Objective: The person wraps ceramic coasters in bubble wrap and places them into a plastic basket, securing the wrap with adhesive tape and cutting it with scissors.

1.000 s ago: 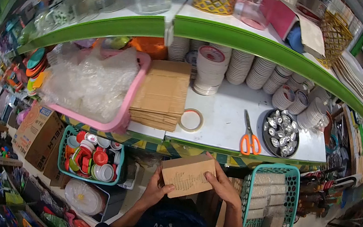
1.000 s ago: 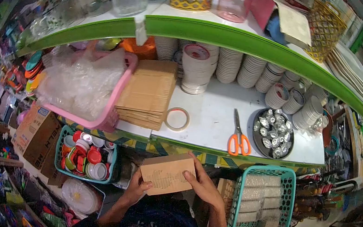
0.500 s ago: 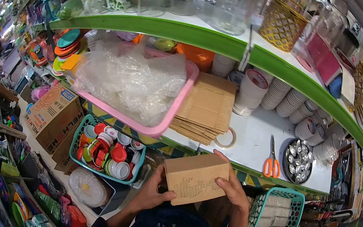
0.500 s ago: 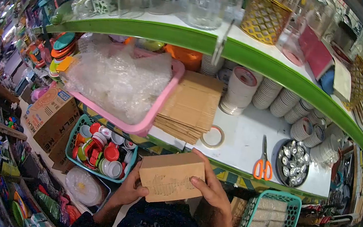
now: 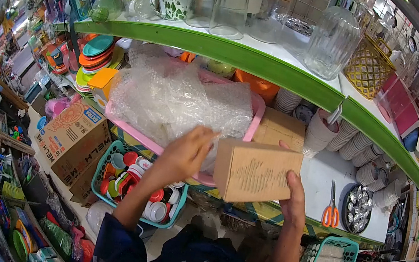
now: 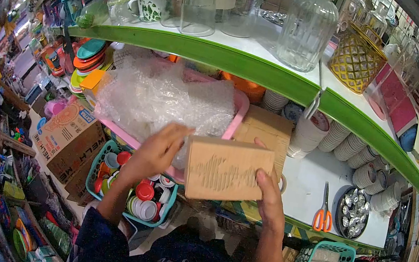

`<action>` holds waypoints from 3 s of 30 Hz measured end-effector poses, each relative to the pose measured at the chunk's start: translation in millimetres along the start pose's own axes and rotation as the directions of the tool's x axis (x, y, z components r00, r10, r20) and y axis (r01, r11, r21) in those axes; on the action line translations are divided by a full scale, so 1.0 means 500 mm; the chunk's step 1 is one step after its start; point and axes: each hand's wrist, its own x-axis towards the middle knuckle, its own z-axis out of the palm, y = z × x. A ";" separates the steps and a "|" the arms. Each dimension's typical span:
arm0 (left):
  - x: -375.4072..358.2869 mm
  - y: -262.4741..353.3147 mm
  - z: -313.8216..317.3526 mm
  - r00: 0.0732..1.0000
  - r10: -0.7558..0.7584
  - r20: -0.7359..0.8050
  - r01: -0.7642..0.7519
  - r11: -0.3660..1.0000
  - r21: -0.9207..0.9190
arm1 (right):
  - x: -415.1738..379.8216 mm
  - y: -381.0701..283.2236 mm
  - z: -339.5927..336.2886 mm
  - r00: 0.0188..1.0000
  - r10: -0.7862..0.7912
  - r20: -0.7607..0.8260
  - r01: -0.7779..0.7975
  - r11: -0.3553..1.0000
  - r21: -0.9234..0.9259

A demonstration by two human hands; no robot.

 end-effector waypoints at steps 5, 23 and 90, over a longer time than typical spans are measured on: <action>0.129 -0.110 -0.021 0.979 0.169 -0.118 -0.076 0.828 0.555 | 0.051 0.011 0.019 0.999 -0.037 -0.033 0.037 0.999 -0.008; 0.009 -0.061 -0.113 0.955 0.194 -0.224 -0.095 0.917 0.388 | 0.082 0.019 0.043 0.995 -0.063 -0.072 0.066 0.997 0.042; -0.009 0.151 0.573 0.943 0.033 0.332 0.323 0.159 -0.933 | -0.217 -0.105 -0.412 0.865 -0.097 -0.492 0.163 0.982 0.094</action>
